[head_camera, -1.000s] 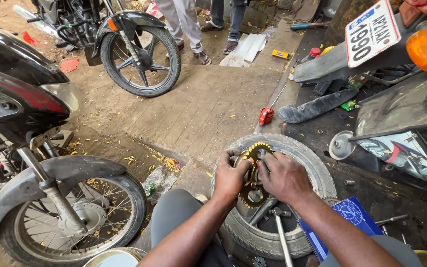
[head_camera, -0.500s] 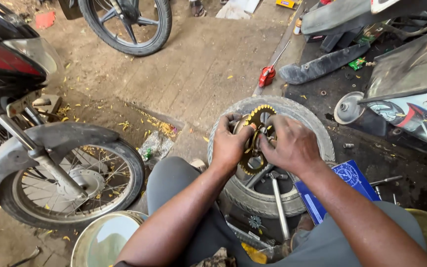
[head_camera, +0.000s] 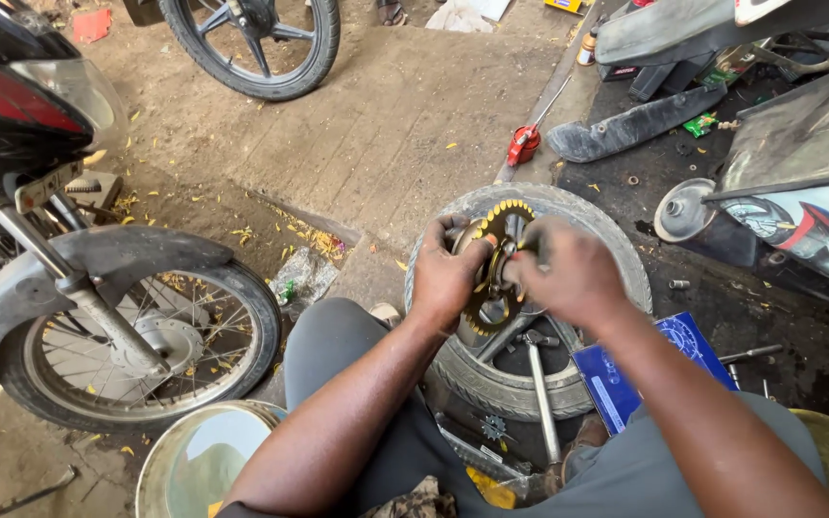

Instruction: The recorder is assembling and cleaning a motorcycle rear wheel sprocket and hub assembly.

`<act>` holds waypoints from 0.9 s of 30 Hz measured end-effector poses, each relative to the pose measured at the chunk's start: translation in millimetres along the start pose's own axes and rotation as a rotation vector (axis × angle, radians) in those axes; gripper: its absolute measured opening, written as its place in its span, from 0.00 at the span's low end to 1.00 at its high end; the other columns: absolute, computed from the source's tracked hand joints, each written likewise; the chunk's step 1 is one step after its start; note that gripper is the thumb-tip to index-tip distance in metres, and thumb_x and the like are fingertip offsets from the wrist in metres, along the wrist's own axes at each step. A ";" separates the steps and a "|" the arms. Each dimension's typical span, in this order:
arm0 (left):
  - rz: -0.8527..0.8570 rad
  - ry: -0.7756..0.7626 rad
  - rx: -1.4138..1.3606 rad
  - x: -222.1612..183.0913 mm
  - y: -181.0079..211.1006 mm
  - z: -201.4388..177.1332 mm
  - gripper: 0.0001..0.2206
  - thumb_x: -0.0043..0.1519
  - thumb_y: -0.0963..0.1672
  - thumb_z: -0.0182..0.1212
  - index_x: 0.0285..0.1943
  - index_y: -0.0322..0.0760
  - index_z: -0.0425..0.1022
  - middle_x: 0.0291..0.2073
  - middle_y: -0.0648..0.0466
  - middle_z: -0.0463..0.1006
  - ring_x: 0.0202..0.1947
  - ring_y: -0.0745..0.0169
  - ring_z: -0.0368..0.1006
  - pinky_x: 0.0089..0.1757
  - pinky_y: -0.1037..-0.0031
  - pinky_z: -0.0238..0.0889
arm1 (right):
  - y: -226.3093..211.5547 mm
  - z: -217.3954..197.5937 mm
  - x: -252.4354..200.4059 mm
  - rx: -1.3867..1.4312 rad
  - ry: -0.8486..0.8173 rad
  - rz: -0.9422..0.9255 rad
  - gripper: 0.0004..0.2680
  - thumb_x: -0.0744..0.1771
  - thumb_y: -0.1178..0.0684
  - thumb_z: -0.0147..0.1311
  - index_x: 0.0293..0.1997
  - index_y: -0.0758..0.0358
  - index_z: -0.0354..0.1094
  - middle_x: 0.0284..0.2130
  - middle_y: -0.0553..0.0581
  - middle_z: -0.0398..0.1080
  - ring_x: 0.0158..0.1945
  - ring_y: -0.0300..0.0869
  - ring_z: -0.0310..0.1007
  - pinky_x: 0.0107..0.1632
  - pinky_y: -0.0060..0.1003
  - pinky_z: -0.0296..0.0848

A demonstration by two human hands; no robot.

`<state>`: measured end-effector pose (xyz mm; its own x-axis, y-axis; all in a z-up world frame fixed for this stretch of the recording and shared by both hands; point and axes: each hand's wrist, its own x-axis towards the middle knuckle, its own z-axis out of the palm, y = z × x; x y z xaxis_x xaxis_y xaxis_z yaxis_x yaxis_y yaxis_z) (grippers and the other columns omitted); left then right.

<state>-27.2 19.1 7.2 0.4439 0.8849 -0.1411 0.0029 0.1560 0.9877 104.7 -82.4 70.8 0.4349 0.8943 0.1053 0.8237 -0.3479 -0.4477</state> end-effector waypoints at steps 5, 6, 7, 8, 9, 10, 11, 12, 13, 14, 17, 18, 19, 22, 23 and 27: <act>-0.025 0.091 -0.023 3.6 8.0 -2.1 0.22 0.53 0.46 0.68 0.54 0.31 0.72 0.41 0.47 0.80 0.38 0.63 0.76 0.39 0.72 0.71 | 97.9 15.6 -4.5 0.750 -0.218 0.282 0.07 0.64 0.60 0.53 0.46 0.64 0.68 0.34 0.57 0.72 0.32 0.38 0.70 0.29 0.33 0.66; -0.056 0.111 -0.034 4.5 12.3 -2.9 0.22 0.53 0.46 0.68 0.54 0.31 0.72 0.41 0.47 0.80 0.38 0.63 0.76 0.40 0.72 0.71 | 106.6 17.2 -5.9 0.973 -0.268 0.344 0.07 0.64 0.62 0.51 0.46 0.66 0.68 0.36 0.57 0.72 0.31 0.36 0.68 0.26 0.29 0.63; -0.057 0.120 -0.038 6.5 10.5 -3.1 0.22 0.53 0.46 0.68 0.54 0.31 0.72 0.41 0.47 0.80 0.38 0.63 0.76 0.40 0.72 0.71 | 87.5 9.1 -7.0 0.969 -0.278 0.340 0.07 0.64 0.62 0.51 0.46 0.66 0.68 0.36 0.57 0.72 0.31 0.36 0.68 0.26 0.29 0.63; -0.063 0.132 -0.065 8.5 8.6 -2.7 0.22 0.54 0.46 0.67 0.54 0.30 0.72 0.42 0.47 0.80 0.39 0.62 0.76 0.40 0.71 0.71 | 69.1 0.8 -8.3 1.026 -0.309 0.380 0.07 0.64 0.62 0.51 0.46 0.66 0.69 0.37 0.58 0.75 0.31 0.36 0.71 0.24 0.27 0.63; -0.070 0.139 -0.088 9.7 6.1 -1.8 0.22 0.54 0.46 0.67 0.55 0.30 0.72 0.42 0.46 0.80 0.40 0.61 0.76 0.41 0.71 0.70 | 51.2 -7.2 -12.0 1.084 -0.336 0.424 0.07 0.64 0.62 0.52 0.46 0.66 0.69 0.37 0.58 0.77 0.30 0.36 0.74 0.22 0.25 0.62; -0.073 0.143 -0.088 10.0 5.5 -2.7 0.22 0.54 0.46 0.67 0.55 0.30 0.72 0.42 0.46 0.80 0.40 0.61 0.76 0.41 0.71 0.70 | 45.3 -5.4 -13.3 1.083 -0.341 0.425 0.07 0.64 0.62 0.52 0.46 0.66 0.69 0.37 0.58 0.77 0.30 0.36 0.74 0.22 0.25 0.62; -0.054 0.149 -0.105 10.9 5.1 -2.1 0.22 0.54 0.46 0.68 0.55 0.29 0.72 0.42 0.46 0.80 0.41 0.61 0.76 0.42 0.71 0.70 | 40.3 -4.9 -14.7 1.065 -0.346 0.442 0.07 0.66 0.60 0.52 0.46 0.66 0.71 0.36 0.59 0.78 0.28 0.36 0.73 0.21 0.24 0.61; -0.035 0.155 -0.121 11.8 4.8 -1.1 0.23 0.54 0.46 0.68 0.55 0.29 0.71 0.43 0.45 0.80 0.41 0.61 0.76 0.43 0.71 0.70 | 35.5 -4.5 -16.1 1.047 -0.352 0.459 0.07 0.67 0.57 0.52 0.47 0.66 0.72 0.36 0.60 0.79 0.26 0.36 0.71 0.20 0.24 0.59; -0.038 0.153 -0.126 11.6 5.3 -0.3 0.23 0.54 0.46 0.68 0.55 0.29 0.71 0.43 0.45 0.80 0.41 0.61 0.76 0.43 0.71 0.70 | 42.3 7.5 -17.6 1.041 -0.351 0.462 0.07 0.67 0.57 0.52 0.47 0.66 0.72 0.36 0.60 0.79 0.26 0.36 0.71 0.20 0.24 0.59; -0.041 0.160 -0.117 11.2 6.0 0.5 0.23 0.54 0.47 0.68 0.55 0.29 0.71 0.43 0.46 0.80 0.41 0.61 0.76 0.43 0.71 0.70 | 49.3 19.4 -19.2 0.962 -0.322 0.421 0.06 0.69 0.56 0.54 0.47 0.66 0.74 0.34 0.62 0.77 0.25 0.36 0.68 0.22 0.25 0.59; -0.043 0.166 -0.118 12.0 6.4 5.2 0.23 0.54 0.47 0.68 0.55 0.30 0.71 0.43 0.46 0.80 0.41 0.61 0.76 0.42 0.71 0.71 | 45.9 30.4 -21.0 0.803 -0.205 0.195 0.07 0.71 0.55 0.56 0.48 0.68 0.76 0.37 0.63 0.76 0.32 0.37 0.68 0.32 0.28 0.63; -0.046 0.167 -0.123 12.3 6.3 6.3 0.23 0.54 0.47 0.68 0.55 0.30 0.71 0.43 0.46 0.79 0.41 0.61 0.76 0.42 0.71 0.71 | 40.0 30.4 -21.1 0.725 -0.125 0.014 0.07 0.71 0.55 0.57 0.49 0.69 0.76 0.41 0.62 0.76 0.40 0.38 0.70 0.41 0.29 0.67; -0.048 0.172 -0.127 11.9 7.2 7.5 0.23 0.54 0.47 0.68 0.55 0.30 0.71 0.43 0.46 0.79 0.41 0.61 0.76 0.42 0.71 0.71 | 31.9 23.5 -22.5 0.721 -0.130 0.012 0.07 0.71 0.55 0.57 0.49 0.69 0.76 0.41 0.62 0.76 0.40 0.38 0.70 0.41 0.29 0.67; -0.070 0.168 -0.160 10.8 7.2 8.0 0.23 0.54 0.47 0.67 0.55 0.29 0.71 0.43 0.45 0.79 0.40 0.60 0.76 0.41 0.70 0.71 | 12.3 10.8 -25.4 0.553 -0.014 -0.228 0.10 0.69 0.56 0.57 0.55 0.67 0.74 0.46 0.57 0.79 0.49 0.40 0.78 0.52 0.34 0.74; -0.055 0.169 -0.135 10.9 6.6 8.0 0.23 0.54 0.47 0.68 0.55 0.30 0.71 0.43 0.45 0.80 0.40 0.60 0.77 0.41 0.70 0.71 | 10.4 10.5 -25.6 0.427 -0.006 -0.144 0.11 0.67 0.55 0.60 0.53 0.66 0.74 0.43 0.58 0.80 0.47 0.41 0.80 0.49 0.35 0.75; -0.023 0.170 -0.071 8.0 11.6 6.1 0.24 0.54 0.48 0.68 0.56 0.30 0.70 0.43 0.43 0.80 0.41 0.59 0.78 0.43 0.70 0.71 | 5.7 10.2 -27.5 0.180 0.022 0.005 0.09 0.64 0.53 0.67 0.46 0.62 0.77 0.38 0.59 0.81 0.41 0.42 0.83 0.43 0.36 0.77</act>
<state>-18.2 25.3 17.9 0.2870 0.9410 -0.1790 -0.0545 0.2027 0.9777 93.7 -106.0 56.3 0.4483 0.8856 0.1212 0.7438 -0.2944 -0.6001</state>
